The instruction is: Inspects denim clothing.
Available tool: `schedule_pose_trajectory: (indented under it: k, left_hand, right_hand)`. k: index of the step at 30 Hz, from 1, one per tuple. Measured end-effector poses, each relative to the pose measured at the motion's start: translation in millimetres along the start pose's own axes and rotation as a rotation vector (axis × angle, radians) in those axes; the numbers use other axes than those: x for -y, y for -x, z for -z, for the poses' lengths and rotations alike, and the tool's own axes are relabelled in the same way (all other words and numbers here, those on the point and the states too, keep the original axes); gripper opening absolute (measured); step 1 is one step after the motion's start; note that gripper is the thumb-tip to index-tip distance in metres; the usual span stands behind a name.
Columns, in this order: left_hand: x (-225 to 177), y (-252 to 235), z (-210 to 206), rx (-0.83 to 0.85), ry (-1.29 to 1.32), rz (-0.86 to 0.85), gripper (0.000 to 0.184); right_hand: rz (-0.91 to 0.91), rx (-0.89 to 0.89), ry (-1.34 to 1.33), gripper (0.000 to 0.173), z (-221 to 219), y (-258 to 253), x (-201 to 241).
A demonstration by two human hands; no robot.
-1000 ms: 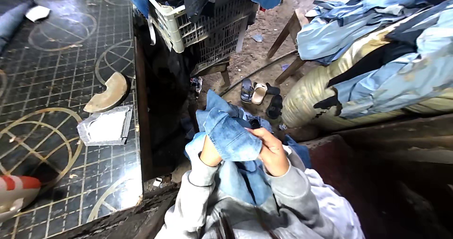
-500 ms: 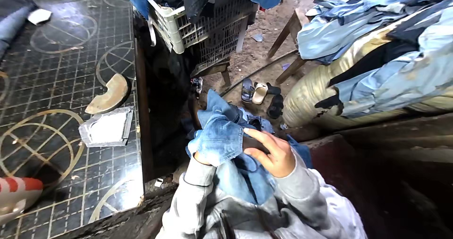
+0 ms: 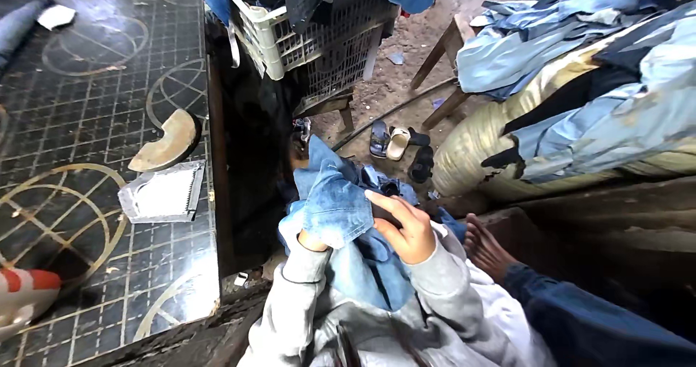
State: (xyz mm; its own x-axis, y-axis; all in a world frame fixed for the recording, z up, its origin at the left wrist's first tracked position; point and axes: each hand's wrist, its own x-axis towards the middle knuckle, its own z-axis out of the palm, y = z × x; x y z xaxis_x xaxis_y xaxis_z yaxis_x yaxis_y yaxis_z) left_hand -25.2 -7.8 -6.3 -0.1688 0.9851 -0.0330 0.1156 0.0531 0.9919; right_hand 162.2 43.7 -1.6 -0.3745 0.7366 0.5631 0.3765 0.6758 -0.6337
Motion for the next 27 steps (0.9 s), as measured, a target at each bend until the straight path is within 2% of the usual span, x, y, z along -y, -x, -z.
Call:
schedule_pose_trajectory:
  k: [3, 8, 12, 16, 19, 21, 24, 27]
  left_hand:
    - [8, -6, -3, -0.081, 0.058, -0.150, 0.022]
    - [30, -25, -8, -0.126, 0.146, 0.017, 0.028]
    - [34, -37, -8, -0.102, 0.358, 0.083, 0.056]
    - [30, -42, -6, -0.064, 0.392, 0.164, 0.060]
    - [29, -40, -7, -0.079, 0.343, 0.122, 0.045]
    - [28, -33, -8, -0.132, 0.068, 0.079, 0.032]
    - [21, -25, -6, -0.066, -0.317, 0.150, 0.035]
    - [33, -24, -10, -0.162, -0.408, 0.082, 0.030]
  right_hand:
    - [-0.099, 0.036, -0.220, 0.043, -12, -1, -4]
    - [-0.341, 0.076, -0.410, 0.037, -38, 4, -12]
    - [-0.567, 0.121, -0.726, 0.027, -39, -7, -5]
    - [-0.625, 0.151, -0.848, 0.019, -36, -13, -5]
    - [-0.504, 0.136, -0.618, 0.027, -36, -15, -6]
    - [-0.349, 0.155, -0.299, 0.035, -34, -13, -8]
    - [-0.231, 0.177, 0.014, 0.039, -31, -9, -6]
    - [-0.186, 0.158, 0.147, 0.042, -28, -1, -8]
